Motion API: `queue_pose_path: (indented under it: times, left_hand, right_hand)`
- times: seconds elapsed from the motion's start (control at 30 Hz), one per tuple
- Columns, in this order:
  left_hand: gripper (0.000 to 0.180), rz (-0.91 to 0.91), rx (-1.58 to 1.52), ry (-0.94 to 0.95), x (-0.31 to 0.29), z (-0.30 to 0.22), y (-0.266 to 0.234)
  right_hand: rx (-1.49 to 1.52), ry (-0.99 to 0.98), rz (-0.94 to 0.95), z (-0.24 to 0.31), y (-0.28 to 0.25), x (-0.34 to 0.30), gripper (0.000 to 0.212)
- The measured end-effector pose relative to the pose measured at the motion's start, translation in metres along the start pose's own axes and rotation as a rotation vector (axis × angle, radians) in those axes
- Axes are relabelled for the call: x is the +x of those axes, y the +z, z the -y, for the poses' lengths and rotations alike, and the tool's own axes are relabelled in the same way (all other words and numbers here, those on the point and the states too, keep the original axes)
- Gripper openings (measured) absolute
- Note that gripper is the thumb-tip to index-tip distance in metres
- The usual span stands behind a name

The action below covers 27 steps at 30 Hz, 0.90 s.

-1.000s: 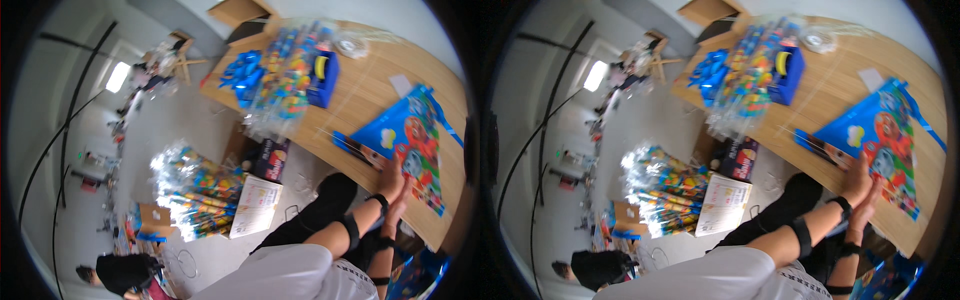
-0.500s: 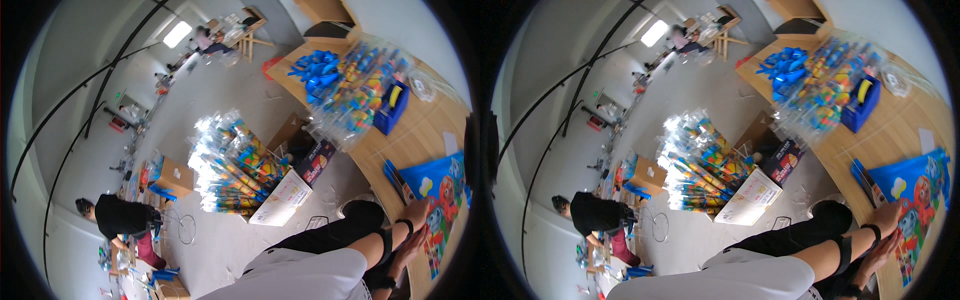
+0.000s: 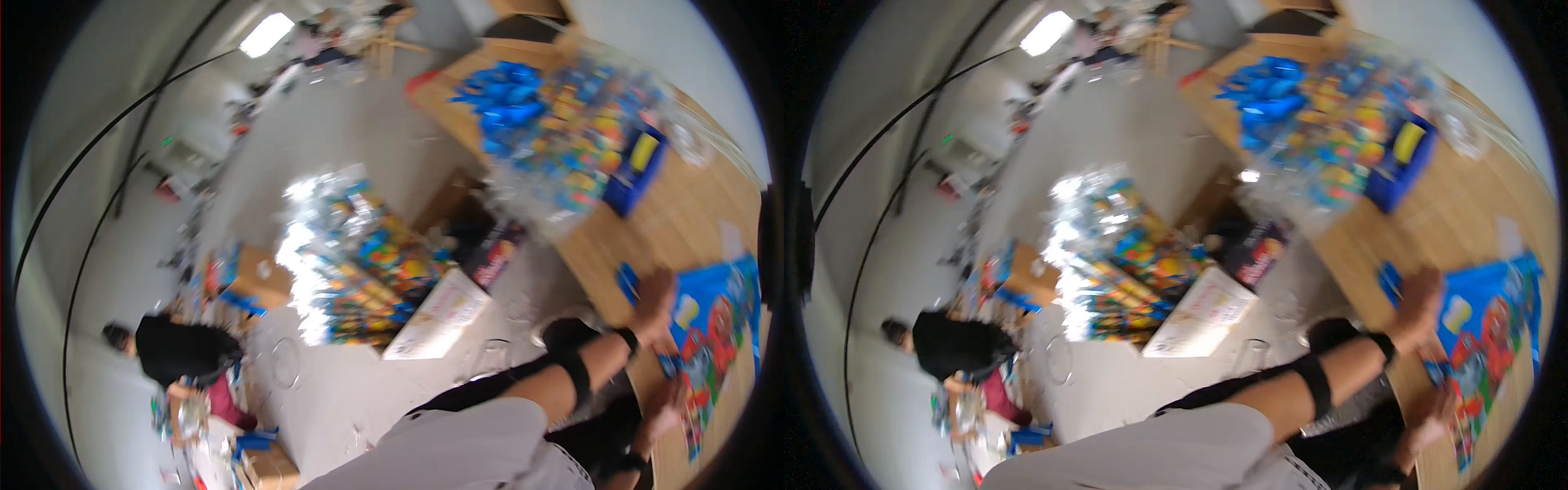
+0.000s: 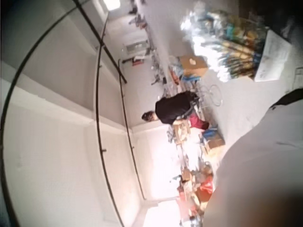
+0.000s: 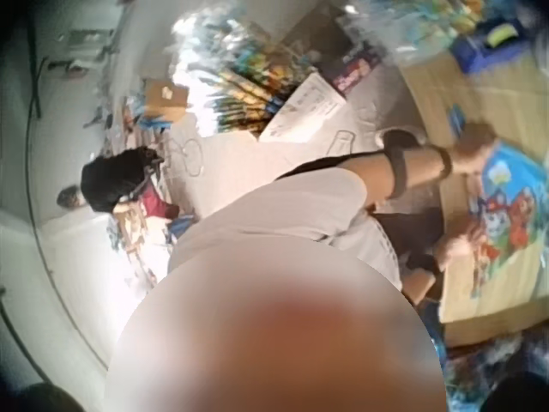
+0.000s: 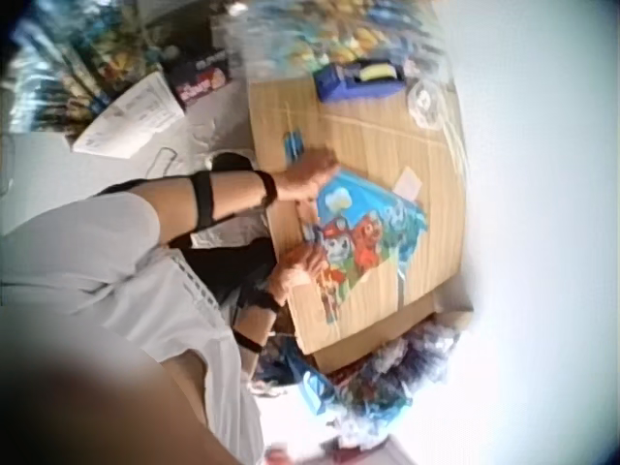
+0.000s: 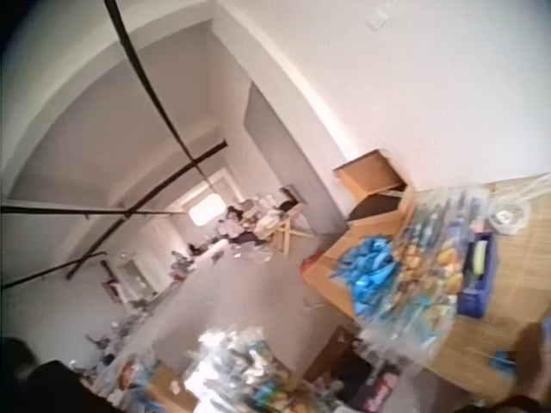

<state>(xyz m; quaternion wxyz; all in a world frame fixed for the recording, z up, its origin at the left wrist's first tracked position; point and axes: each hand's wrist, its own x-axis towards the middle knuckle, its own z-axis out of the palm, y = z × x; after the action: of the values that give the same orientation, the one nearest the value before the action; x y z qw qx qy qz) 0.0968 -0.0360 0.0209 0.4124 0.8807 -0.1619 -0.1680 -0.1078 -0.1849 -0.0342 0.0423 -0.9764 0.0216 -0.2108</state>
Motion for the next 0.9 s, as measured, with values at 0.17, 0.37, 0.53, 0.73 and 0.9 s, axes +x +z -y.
queue_pose_path:
  times: [0.17,0.37,0.53,0.73,0.9]
  left_hand:
    - [0.064,-0.413,0.127,0.240,0.007,0.085,-0.043]
    - [0.054,0.018,0.458,0.118,0.023,0.048,-0.088]
    - [0.034,0.152,0.431,0.140,0.015,0.041,-0.096]
    - [0.031,0.048,0.394,0.212,0.005,0.038,-0.084]
    - [0.021,0.170,0.467,0.101,0.013,0.027,-0.079]
  right_hand:
    - [0.026,0.068,-0.030,0.042,-0.001,0.038,0.024]
    - [0.428,0.082,-0.066,0.079,-0.032,0.038,0.017]
    - [0.472,0.109,-0.057,0.080,-0.034,0.032,0.015]
    - [0.532,0.083,-0.039,0.074,-0.039,0.029,0.010]
    - [0.587,0.102,-0.011,0.068,-0.040,0.027,0.010]
